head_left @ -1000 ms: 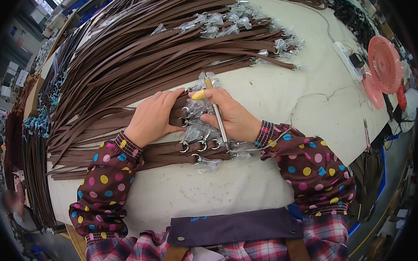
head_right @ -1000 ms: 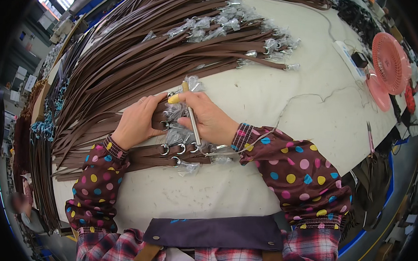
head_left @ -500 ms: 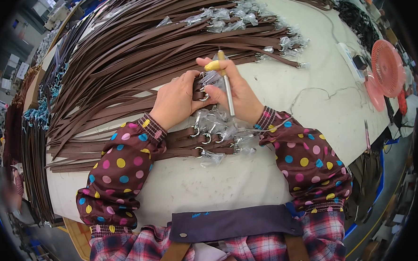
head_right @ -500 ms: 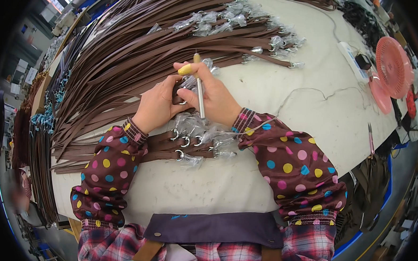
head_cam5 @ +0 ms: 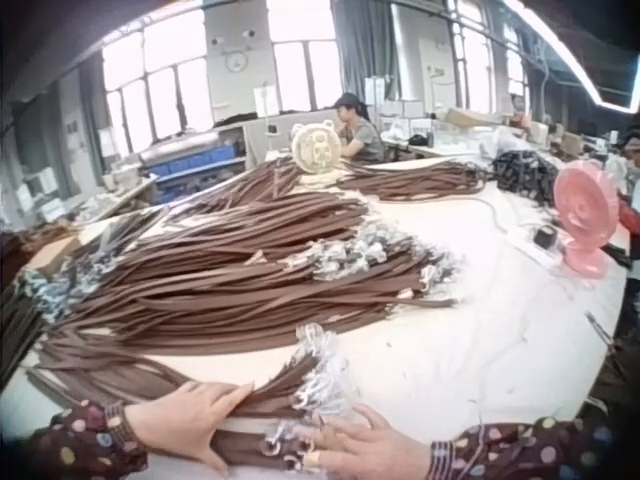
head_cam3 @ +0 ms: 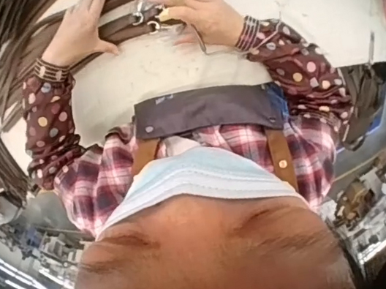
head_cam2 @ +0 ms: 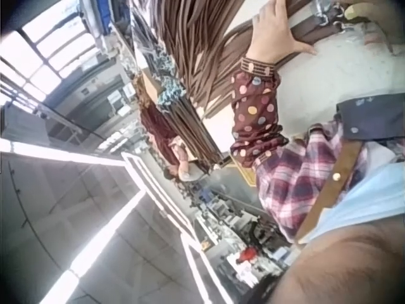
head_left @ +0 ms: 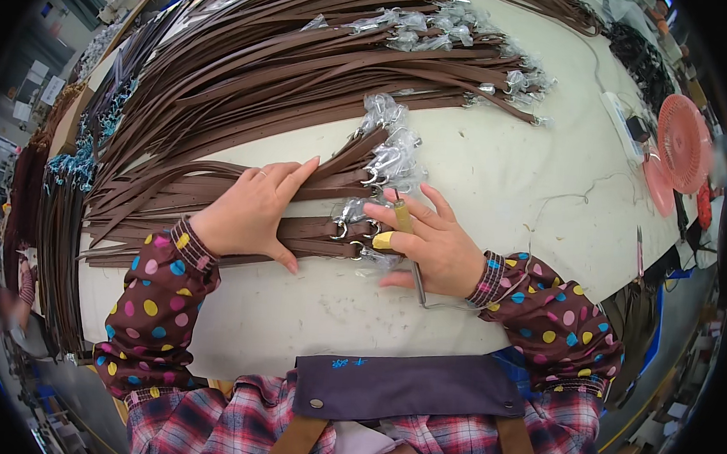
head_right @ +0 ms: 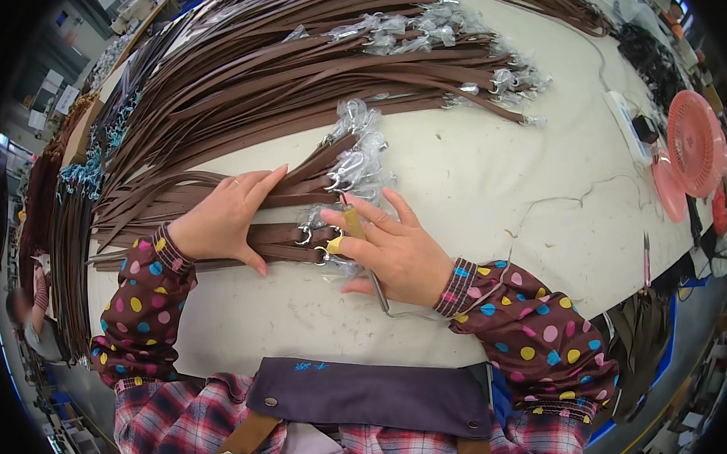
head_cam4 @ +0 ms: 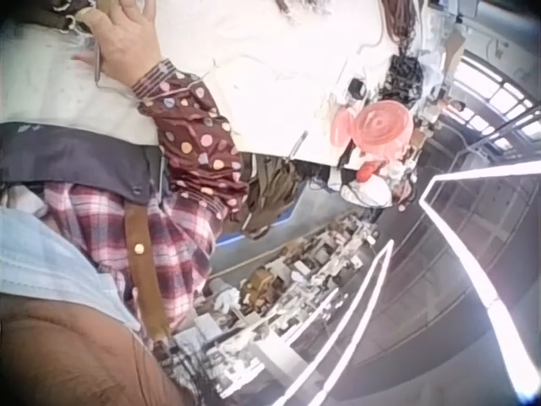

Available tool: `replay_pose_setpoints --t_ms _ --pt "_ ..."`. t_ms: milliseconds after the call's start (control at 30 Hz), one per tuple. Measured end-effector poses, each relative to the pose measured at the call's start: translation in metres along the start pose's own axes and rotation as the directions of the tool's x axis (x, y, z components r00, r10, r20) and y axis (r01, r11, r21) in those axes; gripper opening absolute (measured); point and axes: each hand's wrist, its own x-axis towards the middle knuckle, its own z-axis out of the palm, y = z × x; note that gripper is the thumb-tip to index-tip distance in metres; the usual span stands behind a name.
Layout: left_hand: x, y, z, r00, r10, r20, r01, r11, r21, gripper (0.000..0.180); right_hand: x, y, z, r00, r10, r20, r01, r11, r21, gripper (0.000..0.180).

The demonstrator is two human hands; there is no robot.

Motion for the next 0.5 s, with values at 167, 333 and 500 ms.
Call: replay_pose_setpoints --t_ms 167,333,500 --pt "-0.002 0.021 0.023 0.976 -0.102 -0.194 0.114 0.992 0.053 0.109 -0.001 0.007 0.003 0.992 0.1 -0.076 -0.095 0.994 0.059 0.053" --pt "0.023 0.023 0.03 0.936 -0.134 -0.324 0.142 0.99 0.001 0.081 -0.006 0.031 -0.014 0.917 0.203 -0.344 -0.197 0.979 0.052 0.054" --pt "0.049 0.035 0.036 0.91 -0.084 -0.405 0.093 0.996 0.003 0.084 0.008 0.035 0.003 0.81 0.407 -0.423 -0.218 0.878 0.426 0.044"
